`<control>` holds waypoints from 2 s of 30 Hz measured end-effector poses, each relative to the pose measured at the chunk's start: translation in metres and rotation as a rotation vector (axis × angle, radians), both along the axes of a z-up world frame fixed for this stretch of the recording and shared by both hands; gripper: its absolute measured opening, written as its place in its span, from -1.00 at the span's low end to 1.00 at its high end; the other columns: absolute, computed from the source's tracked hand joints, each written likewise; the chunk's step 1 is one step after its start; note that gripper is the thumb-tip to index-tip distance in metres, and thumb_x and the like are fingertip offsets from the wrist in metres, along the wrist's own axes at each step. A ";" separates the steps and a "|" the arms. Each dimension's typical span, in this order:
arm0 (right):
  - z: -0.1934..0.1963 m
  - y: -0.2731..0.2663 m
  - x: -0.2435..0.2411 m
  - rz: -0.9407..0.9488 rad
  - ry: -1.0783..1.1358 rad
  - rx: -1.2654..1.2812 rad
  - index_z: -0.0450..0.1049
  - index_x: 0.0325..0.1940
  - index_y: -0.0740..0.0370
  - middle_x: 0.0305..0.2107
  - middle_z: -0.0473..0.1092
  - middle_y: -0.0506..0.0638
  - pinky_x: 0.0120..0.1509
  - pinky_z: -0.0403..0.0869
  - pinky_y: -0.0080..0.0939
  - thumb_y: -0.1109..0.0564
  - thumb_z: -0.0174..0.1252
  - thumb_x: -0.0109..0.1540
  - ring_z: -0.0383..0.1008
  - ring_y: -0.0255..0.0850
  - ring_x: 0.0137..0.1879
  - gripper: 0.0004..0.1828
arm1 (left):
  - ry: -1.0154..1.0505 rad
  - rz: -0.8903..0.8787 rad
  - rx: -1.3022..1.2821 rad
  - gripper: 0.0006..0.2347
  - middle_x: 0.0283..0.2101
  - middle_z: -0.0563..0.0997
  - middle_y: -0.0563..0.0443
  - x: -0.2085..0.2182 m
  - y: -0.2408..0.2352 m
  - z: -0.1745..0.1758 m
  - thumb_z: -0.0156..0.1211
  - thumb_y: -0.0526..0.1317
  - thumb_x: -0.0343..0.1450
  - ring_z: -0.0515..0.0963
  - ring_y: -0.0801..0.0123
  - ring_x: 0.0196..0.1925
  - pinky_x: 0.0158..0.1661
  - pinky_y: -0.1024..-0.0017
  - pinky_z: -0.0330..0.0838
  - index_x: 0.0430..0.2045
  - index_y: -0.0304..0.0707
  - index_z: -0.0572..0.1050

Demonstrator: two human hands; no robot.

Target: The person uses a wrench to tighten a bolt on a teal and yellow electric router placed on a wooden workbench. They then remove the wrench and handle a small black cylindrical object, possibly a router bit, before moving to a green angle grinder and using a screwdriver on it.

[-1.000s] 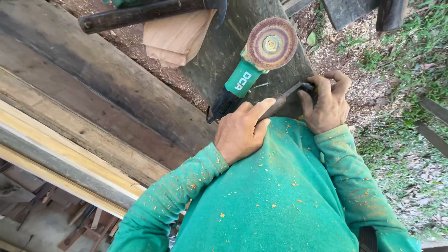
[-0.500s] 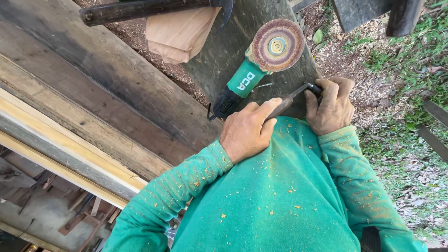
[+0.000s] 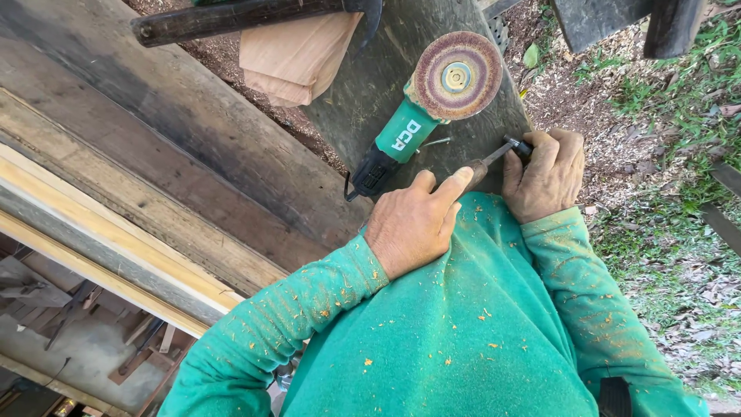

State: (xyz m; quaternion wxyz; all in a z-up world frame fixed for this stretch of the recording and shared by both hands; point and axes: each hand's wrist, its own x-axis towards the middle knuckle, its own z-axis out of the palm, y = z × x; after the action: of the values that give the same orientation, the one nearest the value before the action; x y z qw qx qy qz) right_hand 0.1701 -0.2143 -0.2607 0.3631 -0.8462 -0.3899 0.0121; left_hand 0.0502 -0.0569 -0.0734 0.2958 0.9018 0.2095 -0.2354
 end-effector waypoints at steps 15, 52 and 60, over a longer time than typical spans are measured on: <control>-0.015 0.000 -0.002 0.038 -0.077 0.061 0.38 0.05 0.22 -0.17 0.22 0.14 0.01 0.39 0.09 -0.18 0.02 0.50 0.37 0.18 -0.08 -0.60 | -0.054 -0.296 0.282 -0.49 -0.29 0.45 -0.27 0.004 -0.012 -0.012 0.08 -0.25 0.39 0.66 -0.17 -0.50 -0.51 -0.03 0.56 0.31 -0.24 0.27; -0.016 -0.002 0.011 0.141 -0.043 0.092 0.34 0.01 0.30 -0.22 0.19 0.15 -0.04 0.41 0.09 -0.15 0.05 0.52 0.36 0.21 -0.12 -0.59 | -0.076 -0.301 0.453 -0.44 -0.37 0.41 -0.28 -0.014 -0.031 -0.024 0.01 -0.28 0.45 0.64 -0.11 -0.51 -0.48 -0.01 0.55 0.44 -0.10 0.15; -0.013 -0.002 0.008 0.115 -0.029 0.058 0.34 0.02 0.29 -0.18 0.20 0.13 0.00 0.41 0.08 -0.13 0.10 0.49 0.36 0.18 -0.09 -0.61 | 0.059 -0.030 0.175 -0.46 -0.30 0.48 -0.25 -0.008 -0.030 -0.012 -0.01 -0.18 0.52 0.65 -0.35 -0.42 -0.38 -0.17 0.53 0.47 0.06 0.10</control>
State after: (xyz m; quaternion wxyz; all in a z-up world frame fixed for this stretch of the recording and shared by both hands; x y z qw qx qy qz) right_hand 0.1784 -0.2167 -0.2740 0.3806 -0.8116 -0.4431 0.0093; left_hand 0.0425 -0.0869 -0.0856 0.2060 0.9199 0.2243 -0.2469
